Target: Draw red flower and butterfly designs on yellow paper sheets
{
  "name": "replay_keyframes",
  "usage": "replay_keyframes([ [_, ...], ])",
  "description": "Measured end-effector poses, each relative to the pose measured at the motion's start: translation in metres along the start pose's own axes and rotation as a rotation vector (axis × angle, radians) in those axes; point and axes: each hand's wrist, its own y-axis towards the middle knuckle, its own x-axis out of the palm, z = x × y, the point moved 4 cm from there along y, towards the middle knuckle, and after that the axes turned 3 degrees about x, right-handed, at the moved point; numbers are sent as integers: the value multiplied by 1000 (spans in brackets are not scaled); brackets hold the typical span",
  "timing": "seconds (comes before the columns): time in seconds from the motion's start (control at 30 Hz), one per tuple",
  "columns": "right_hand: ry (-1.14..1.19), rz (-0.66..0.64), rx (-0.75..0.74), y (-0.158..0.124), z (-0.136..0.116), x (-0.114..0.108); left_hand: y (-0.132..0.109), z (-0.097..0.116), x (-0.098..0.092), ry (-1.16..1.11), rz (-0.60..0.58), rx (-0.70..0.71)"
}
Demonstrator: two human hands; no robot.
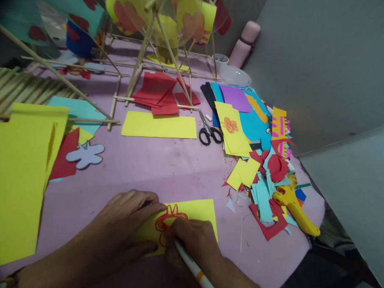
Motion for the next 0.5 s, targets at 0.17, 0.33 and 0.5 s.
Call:
replay_keyframes([
  [0.17, 33, -5, 3, 0, -1, 0, 0, -1, 0, 8, -6, -3],
  [0.33, 55, -27, 21, -5, 3, 0, -1, 0, -1, -7, 1, 4],
  [0.5, 90, -61, 68, -9, 10, 3, -2, -1, 1, -7, 12, 11],
])
